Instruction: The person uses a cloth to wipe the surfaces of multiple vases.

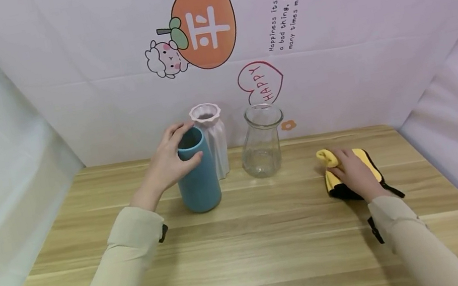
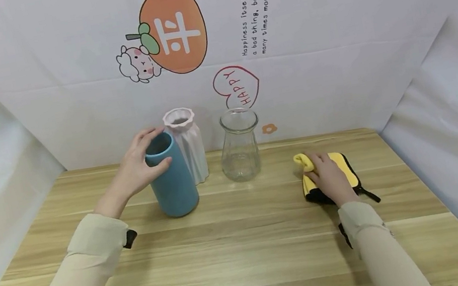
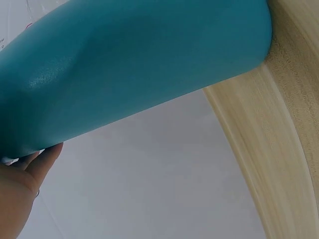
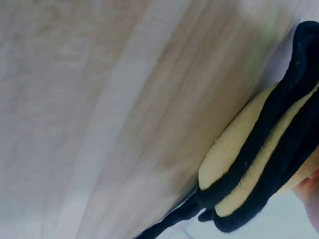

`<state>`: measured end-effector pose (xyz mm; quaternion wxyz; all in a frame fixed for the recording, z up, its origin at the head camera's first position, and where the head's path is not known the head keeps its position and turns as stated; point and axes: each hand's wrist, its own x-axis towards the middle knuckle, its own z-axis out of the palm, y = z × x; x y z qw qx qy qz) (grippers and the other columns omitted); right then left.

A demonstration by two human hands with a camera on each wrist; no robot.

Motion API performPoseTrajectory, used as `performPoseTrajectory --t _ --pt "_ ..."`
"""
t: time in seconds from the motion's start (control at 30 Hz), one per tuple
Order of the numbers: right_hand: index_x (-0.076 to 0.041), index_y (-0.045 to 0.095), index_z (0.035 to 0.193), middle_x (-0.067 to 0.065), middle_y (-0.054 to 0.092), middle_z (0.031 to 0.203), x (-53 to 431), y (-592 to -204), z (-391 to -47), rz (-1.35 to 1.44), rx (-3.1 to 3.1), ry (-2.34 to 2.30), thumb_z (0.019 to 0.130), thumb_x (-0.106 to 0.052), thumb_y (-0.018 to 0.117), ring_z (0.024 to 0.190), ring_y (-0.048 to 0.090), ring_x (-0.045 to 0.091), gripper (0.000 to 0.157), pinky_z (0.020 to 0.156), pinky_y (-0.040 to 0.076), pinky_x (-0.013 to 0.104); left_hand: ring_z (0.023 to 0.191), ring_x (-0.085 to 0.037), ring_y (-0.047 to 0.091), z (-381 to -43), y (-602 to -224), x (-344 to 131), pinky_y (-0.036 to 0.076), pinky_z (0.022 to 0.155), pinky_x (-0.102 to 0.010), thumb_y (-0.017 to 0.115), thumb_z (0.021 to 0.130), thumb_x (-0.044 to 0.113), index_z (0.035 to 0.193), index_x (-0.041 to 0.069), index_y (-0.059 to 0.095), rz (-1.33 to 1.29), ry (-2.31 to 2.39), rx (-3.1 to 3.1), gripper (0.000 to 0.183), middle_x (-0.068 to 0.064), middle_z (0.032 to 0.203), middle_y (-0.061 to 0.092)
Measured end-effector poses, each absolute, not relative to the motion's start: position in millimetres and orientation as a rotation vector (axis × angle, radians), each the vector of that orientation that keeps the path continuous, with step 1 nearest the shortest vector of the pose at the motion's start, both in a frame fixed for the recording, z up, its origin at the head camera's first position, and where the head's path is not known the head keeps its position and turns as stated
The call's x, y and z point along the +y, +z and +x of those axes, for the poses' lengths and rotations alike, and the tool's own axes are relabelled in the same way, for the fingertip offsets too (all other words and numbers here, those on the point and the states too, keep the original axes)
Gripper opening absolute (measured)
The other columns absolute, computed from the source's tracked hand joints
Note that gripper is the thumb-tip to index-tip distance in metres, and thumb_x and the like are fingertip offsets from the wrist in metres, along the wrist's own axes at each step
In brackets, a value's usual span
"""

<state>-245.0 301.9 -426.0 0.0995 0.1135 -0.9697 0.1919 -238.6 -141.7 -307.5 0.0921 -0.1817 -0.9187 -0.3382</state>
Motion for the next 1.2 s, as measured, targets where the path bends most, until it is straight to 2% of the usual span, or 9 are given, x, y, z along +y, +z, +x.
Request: performPoseTrajectory --t 0.13,0.27,0.47,0.63,0.77,0.9,1.07,1.2 --pt "-0.011 0.032 0.145 0.033 0.048 0.120 296.4 -422.6 -243.4 0.359 -2.806 0.552 0.093 -0.012 0.060 0.088 0.059 0.047 0.059 0.065 0.049 0.056 0.135 -0.038 0.040 -238.8 -308.2 -142.1 0.038 0.105 -0.061 0.064 0.086 0.033 0.148 0.020 0.035 -0.539 -0.986 -2.731 0.069 -0.012 0.154 0.027" --pt "-0.014 0.030 0.146 0.029 0.047 0.122 290.9 -418.6 -242.3 0.393 -2.745 0.550 0.094 -0.012 0.059 0.087 0.058 0.043 0.060 0.065 0.049 0.056 0.135 -0.039 0.039 -238.9 -309.5 -142.8 0.039 0.104 -0.061 0.064 0.087 0.034 0.147 0.021 0.036 -0.538 -0.979 -2.728 0.068 -0.011 0.155 0.026" --pt "-0.013 0.040 0.137 0.026 0.052 0.116 282.7 -412.9 -243.7 0.471 -2.591 0.523 0.089 -0.008 0.065 0.079 0.058 0.041 0.054 0.060 0.048 0.054 0.136 -0.039 0.039 -238.5 -310.8 -143.3 0.039 0.104 -0.060 0.065 0.087 0.034 0.146 0.022 0.037 -0.547 -0.982 -2.712 0.067 -0.010 0.156 0.027" --pt "-0.017 0.047 0.136 0.026 0.049 0.124 277.2 -406.7 -244.7 0.520 -2.499 0.488 0.087 -0.003 0.066 0.073 0.060 0.039 0.055 0.055 0.049 0.049 0.136 -0.039 0.038 -238.5 -311.0 -143.5 0.039 0.105 -0.060 0.065 0.087 0.035 0.146 0.022 0.037 -0.547 -0.987 -2.721 0.067 -0.010 0.156 0.026" --pt "-0.017 0.049 0.135 0.031 0.048 0.125 272.5 -399.7 -243.3 0.542 -2.438 0.459 0.085 -0.001 0.067 0.062 0.059 0.037 0.056 0.047 0.046 0.043 0.137 -0.039 0.037 -238.9 -311.3 -143.9 0.038 0.105 -0.060 0.064 0.087 0.035 0.147 0.022 0.036 -0.541 -0.990 -2.731 0.067 -0.010 0.157 0.025" --pt "-0.016 0.049 0.136 0.030 0.050 0.122 265.5 -391.9 -241.1 0.531 -2.394 0.474 0.085 -0.001 0.067 0.067 0.060 0.040 0.057 0.048 0.047 0.046 0.139 -0.039 0.034 -238.9 -311.4 -145.3 0.037 0.106 -0.061 0.064 0.088 0.036 0.147 0.023 0.036 -0.545 -0.996 -2.735 0.067 -0.010 0.157 0.024" --pt "-0.014 0.049 0.136 0.028 0.050 0.121 256.5 -381.1 -238.3 0.508 -2.343 0.559 0.085 -0.002 0.068 0.085 0.061 0.045 0.056 0.058 0.050 0.055 0.140 -0.039 0.034 -238.3 -311.5 -146.3 0.036 0.106 -0.061 0.065 0.088 0.037 0.148 0.021 0.035 -0.550 -0.980 -2.732 0.069 -0.009 0.157 0.024" --pt "-0.012 0.049 0.135 0.027 0.051 0.120 249.3 -373.7 -236.2 0.503 -2.307 0.599 0.084 0.000 0.068 0.092 0.060 0.045 0.055 0.062 0.050 0.057 0.140 -0.038 0.035 -237.9 -311.1 -146.4 0.037 0.106 -0.061 0.066 0.088 0.038 0.149 0.021 0.034 -0.546 -0.966 -2.735 0.071 -0.009 0.157 0.025"
